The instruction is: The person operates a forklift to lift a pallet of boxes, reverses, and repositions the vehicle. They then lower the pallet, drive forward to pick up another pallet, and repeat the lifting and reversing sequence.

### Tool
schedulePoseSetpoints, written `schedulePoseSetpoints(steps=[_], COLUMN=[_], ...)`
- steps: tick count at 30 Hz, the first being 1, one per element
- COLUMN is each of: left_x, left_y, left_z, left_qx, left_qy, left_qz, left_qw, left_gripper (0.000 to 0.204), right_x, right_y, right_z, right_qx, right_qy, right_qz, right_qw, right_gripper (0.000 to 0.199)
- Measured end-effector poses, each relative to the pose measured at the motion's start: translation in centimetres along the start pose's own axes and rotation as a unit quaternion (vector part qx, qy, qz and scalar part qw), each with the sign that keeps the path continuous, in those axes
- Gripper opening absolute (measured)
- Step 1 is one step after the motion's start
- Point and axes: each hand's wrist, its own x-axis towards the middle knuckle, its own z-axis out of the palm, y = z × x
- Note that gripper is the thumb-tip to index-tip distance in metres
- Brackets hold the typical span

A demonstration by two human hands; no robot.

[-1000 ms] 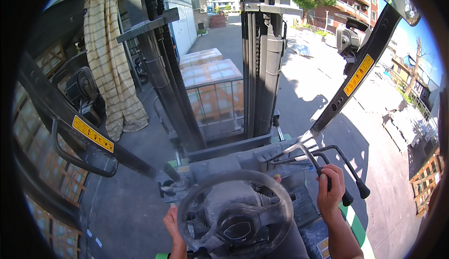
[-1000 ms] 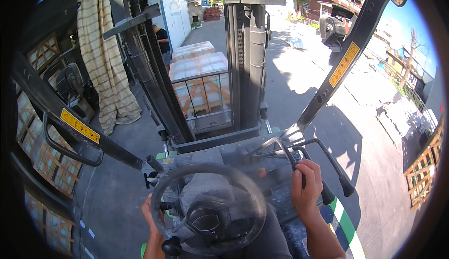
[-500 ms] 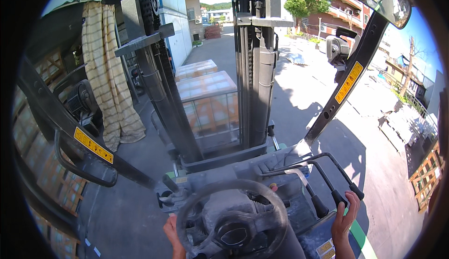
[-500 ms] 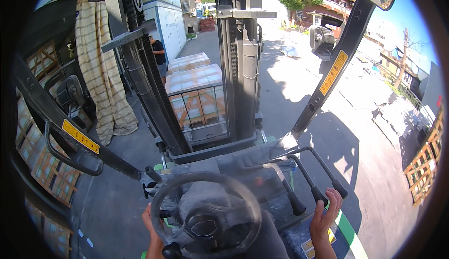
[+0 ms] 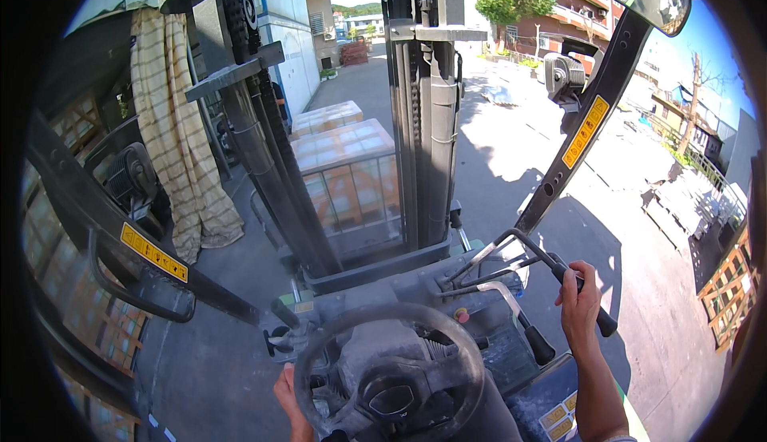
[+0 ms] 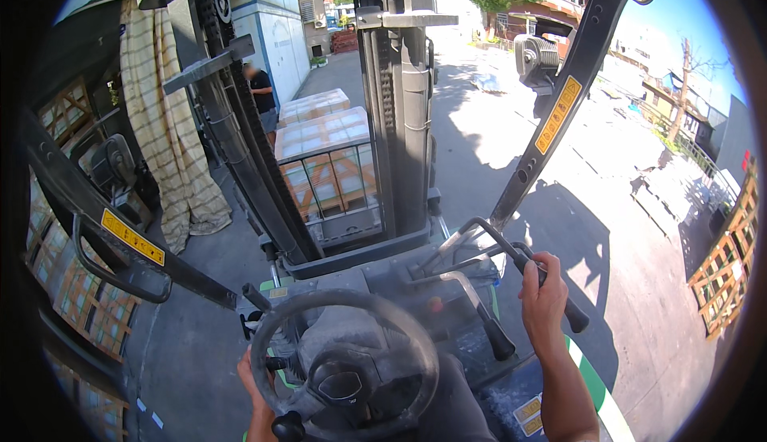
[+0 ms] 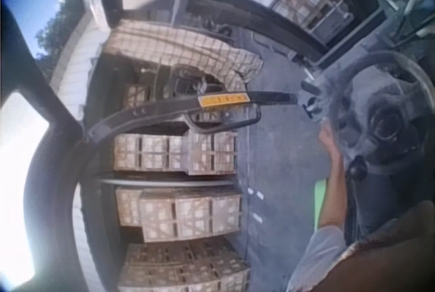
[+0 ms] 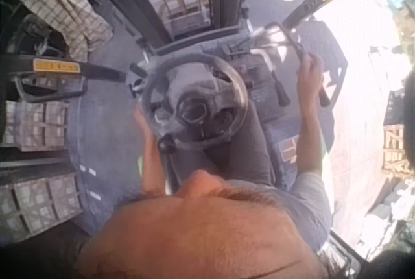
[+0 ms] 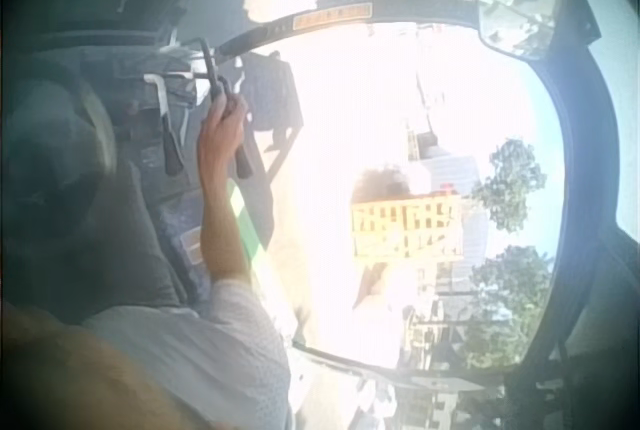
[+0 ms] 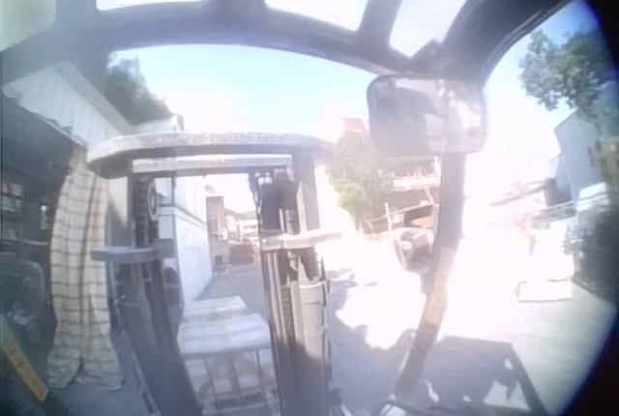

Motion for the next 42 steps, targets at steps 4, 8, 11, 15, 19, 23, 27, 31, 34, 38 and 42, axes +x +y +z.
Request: schedulePoseSetpoints(steps=[4, 8, 11, 15, 19, 23, 27, 31, 34, 38, 42], left_x=[0.2, 0.5, 0.6, 0.8, 1.0, 0.5, 0.2, 0.4, 0.1, -2.5, -4.3], left_y=[-0.4, -1.0, -1.5, -2.2, -2.4, -1.6, -1.0, -1.4, -1.8, -2.4, -3.1], left_z=[0.0, 0.3, 0.2, 0.1, 0.2, 0.5, 0.6, 0.3, -0.3, -0.9, -1.3], left_qx=[-0.027, -0.062, -0.054, -0.001, 0.032, -0.024, -0.03, -0.034, -0.029, 0.02, -0.133], left_qy=[-0.013, -0.021, -0.026, -0.022, -0.011, -0.018, -0.004, -0.005, -0.02, -0.011, -0.012], left_qz=[0.001, 0.008, -0.005, -0.01, -0.014, -0.014, -0.027, -0.03, -0.049, -0.111, -0.141], left_qw=[1.0, 0.998, 0.998, 1.0, 0.999, 0.999, 0.999, 0.999, 0.998, 0.994, 0.981], left_gripper=[0.055, 0.054, 0.054, 0.053, 0.052, 0.052, 0.049, 0.049, 0.048, 0.046, 0.045], right_x=[0.3, 0.7, 1.2, 2.2, 3.3, 3.6, 3.6, 3.6, 3.5, 3.5, 3.4], right_y=[0.0, 0.2, 0.1, -0.3, -0.6, -1.0, -1.5, -1.6, -1.5, -1.6, -1.7], right_z=[0.0, -0.1, 0.0, 0.6, 1.3, 1.6, 1.6, 1.6, 1.4, 1.2, 1.1], right_qx=[-0.007, -0.012, -0.013, -0.04, -0.033, -0.012, -0.011, -0.005, -0.003, -0.004, -0.02], right_qy=[-0.002, -0.009, -0.015, -0.002, 0.0, 0.001, 0.0, -0.002, -0.005, -0.014, -0.019], right_qz=[0.011, 0.006, -0.005, -0.023, -0.033, -0.025, -0.018, -0.013, -0.011, -0.005, -0.001], right_qw=[1.0, 1.0, 1.0, 0.999, 0.999, 1.0, 1.0, 1.0, 1.0, 1.0, 1.0], right_gripper=[0.024, 0.023, 0.023, 0.023, 0.023, 0.024, 0.024, 0.026, 0.026, 0.026, 0.026])
